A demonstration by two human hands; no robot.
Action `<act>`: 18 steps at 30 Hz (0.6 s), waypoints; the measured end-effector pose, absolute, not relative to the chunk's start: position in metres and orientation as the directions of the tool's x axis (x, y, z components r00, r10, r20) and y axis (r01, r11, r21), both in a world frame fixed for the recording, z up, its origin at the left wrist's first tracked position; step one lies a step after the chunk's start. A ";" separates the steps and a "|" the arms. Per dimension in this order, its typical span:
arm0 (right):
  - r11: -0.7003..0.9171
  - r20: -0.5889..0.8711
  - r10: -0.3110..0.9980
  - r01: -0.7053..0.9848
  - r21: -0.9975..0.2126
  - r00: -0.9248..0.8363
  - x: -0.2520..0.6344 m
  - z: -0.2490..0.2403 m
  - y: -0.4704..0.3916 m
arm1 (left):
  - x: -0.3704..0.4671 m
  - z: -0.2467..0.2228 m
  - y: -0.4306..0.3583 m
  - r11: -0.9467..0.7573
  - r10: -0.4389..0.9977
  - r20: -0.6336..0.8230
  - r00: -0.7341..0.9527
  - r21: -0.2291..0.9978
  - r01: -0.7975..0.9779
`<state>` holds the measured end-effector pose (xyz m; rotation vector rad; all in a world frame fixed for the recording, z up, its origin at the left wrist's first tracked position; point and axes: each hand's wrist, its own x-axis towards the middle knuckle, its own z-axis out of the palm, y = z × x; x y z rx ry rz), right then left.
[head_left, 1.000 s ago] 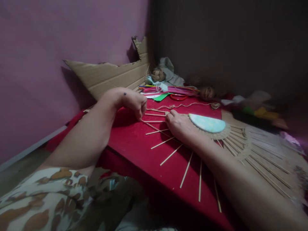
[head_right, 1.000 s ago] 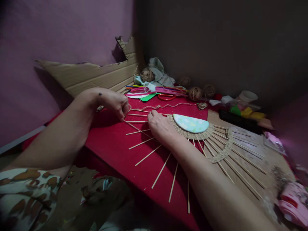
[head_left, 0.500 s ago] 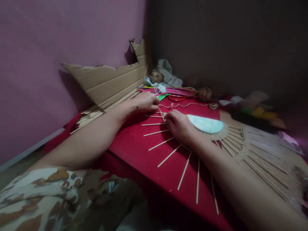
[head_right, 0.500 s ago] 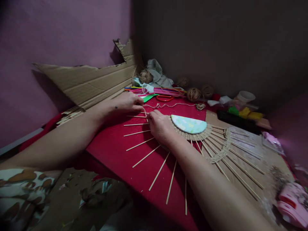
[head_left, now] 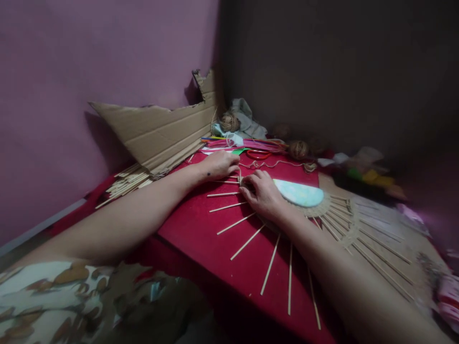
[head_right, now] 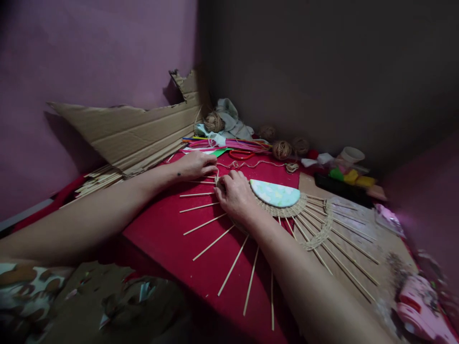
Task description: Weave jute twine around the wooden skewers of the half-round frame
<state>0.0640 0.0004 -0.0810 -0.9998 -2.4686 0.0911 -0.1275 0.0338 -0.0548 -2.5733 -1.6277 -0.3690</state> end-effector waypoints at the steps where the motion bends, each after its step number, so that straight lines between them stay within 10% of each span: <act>1: 0.740 0.407 0.665 0.629 -0.239 -0.626 0.065 -0.081 0.001 | -0.128 -0.054 0.034 -0.435 0.881 0.233 0.411 0.058 0.899; 18: 0.794 0.320 0.579 0.428 -0.432 -0.750 0.086 -0.062 -0.006 | -0.136 -0.025 0.013 -0.392 0.866 -0.115 0.487 0.451 0.802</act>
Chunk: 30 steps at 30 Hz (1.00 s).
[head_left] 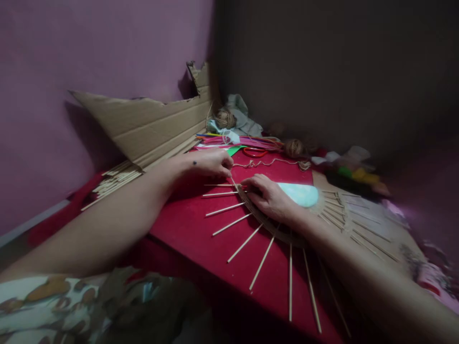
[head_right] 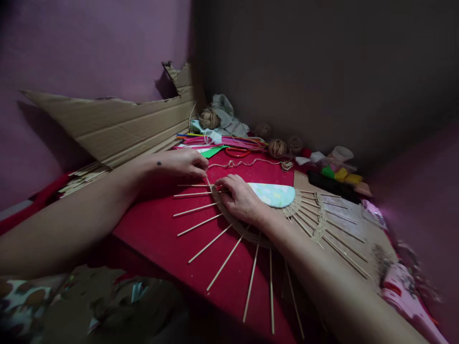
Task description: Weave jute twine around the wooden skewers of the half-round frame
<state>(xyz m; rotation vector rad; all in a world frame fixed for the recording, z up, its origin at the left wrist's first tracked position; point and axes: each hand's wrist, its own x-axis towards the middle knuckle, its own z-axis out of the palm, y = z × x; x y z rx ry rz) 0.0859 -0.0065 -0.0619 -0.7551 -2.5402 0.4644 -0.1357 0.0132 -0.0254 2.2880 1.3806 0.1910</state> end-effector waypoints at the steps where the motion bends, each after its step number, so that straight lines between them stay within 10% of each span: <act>1: 0.778 0.305 0.597 0.442 -0.447 -0.742 0.084 -0.059 -0.006 | -0.138 -0.025 0.014 -0.400 0.860 -0.117 0.496 0.449 0.799; 22: 0.714 0.171 0.689 0.619 -0.327 -0.704 0.038 -0.059 0.014 | -0.166 -0.021 0.027 -0.363 0.849 -0.241 0.471 0.383 0.850; 30: 0.724 0.227 0.689 0.638 -0.263 -0.688 0.038 -0.066 0.010 | -0.181 -0.014 0.029 -0.356 0.785 -0.279 0.553 0.527 0.772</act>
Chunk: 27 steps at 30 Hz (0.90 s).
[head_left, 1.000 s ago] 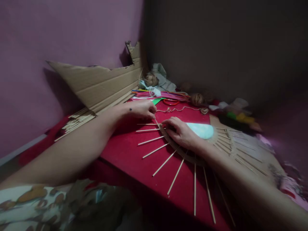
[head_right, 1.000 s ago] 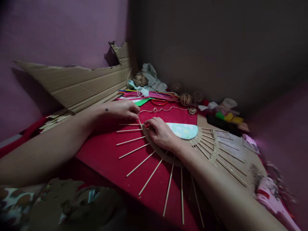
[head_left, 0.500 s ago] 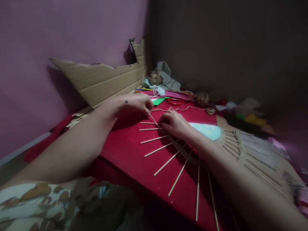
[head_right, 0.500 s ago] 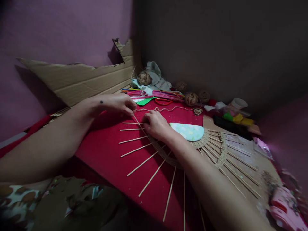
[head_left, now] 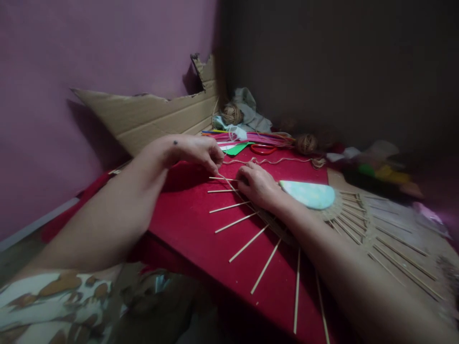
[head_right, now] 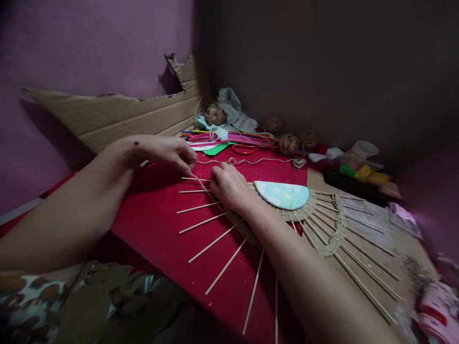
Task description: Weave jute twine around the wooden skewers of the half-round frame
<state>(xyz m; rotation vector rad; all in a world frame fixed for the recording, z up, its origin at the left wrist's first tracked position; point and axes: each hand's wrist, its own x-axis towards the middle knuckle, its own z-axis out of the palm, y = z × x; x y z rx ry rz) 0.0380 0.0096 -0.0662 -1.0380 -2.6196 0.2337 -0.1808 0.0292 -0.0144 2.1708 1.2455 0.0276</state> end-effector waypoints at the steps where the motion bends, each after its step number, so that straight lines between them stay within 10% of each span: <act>1: 0.725 0.241 0.688 0.636 -0.264 -0.685 0.039 -0.067 0.010 | -0.185 -0.015 0.031 -0.358 0.777 -0.297 0.556 0.518 0.777; 16: 0.729 0.311 0.685 0.616 -0.299 -0.659 0.040 -0.074 0.009 | -0.201 -0.016 0.029 -0.263 0.734 -0.458 0.501 0.488 0.832; 27: 0.651 0.323 0.722 0.441 -0.618 -0.612 0.048 -0.066 0.011 | -0.149 -0.042 0.035 -0.506 0.862 0.177 0.474 0.306 0.806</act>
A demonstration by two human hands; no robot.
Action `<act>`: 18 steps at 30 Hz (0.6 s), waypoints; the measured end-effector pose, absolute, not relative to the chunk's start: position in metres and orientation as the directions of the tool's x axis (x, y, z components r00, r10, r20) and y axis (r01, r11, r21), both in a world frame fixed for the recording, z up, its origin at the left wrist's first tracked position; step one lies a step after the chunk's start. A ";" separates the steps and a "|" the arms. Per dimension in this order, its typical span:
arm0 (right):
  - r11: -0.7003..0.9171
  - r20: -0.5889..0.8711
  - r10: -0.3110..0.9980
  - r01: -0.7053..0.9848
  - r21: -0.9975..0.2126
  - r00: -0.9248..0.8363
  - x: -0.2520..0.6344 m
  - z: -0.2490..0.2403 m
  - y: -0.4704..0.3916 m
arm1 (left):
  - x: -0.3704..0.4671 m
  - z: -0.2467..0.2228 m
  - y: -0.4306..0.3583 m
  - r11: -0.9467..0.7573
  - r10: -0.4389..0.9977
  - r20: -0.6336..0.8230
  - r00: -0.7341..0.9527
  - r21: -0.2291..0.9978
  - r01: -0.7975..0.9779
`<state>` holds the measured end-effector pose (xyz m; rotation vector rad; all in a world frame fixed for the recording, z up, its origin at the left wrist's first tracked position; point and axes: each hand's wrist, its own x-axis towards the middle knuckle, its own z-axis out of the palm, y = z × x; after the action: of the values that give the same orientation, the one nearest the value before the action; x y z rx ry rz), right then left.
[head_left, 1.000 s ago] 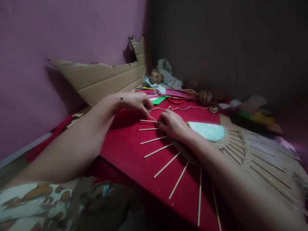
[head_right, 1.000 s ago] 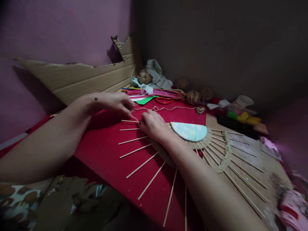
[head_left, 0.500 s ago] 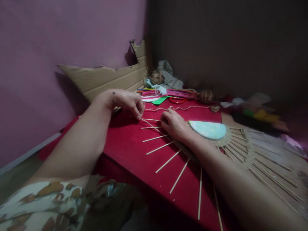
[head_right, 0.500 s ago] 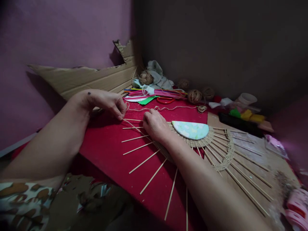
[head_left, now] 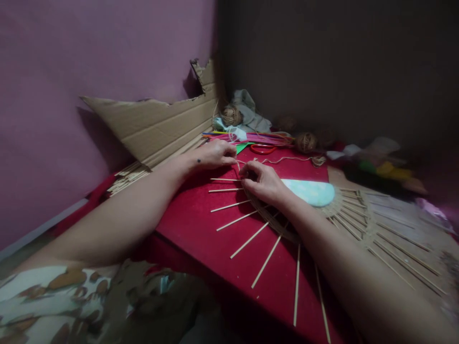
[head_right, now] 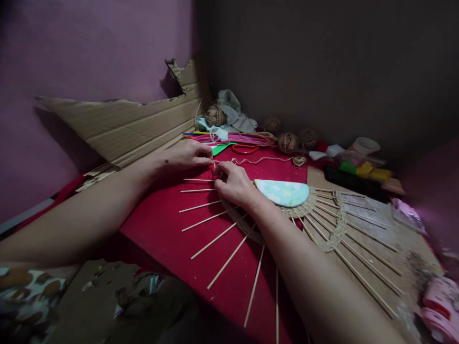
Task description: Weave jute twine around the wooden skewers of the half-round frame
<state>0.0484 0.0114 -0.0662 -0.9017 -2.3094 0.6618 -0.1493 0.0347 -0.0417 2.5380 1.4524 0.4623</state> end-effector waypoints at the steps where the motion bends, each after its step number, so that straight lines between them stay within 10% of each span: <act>1: 0.637 0.310 0.725 0.427 -0.642 -0.615 0.050 -0.066 0.012 | -0.146 -0.043 0.034 -0.511 0.859 0.214 0.465 0.297 0.807; 18: 0.754 0.375 0.642 0.464 -0.464 -0.668 0.052 -0.068 0.009 | -0.156 -0.042 0.035 -0.521 0.853 0.281 0.439 0.408 0.750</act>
<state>0.0520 0.0088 -0.0677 -0.8315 -2.4243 0.4516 -0.1556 0.0351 -0.0416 2.4686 1.3992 0.6769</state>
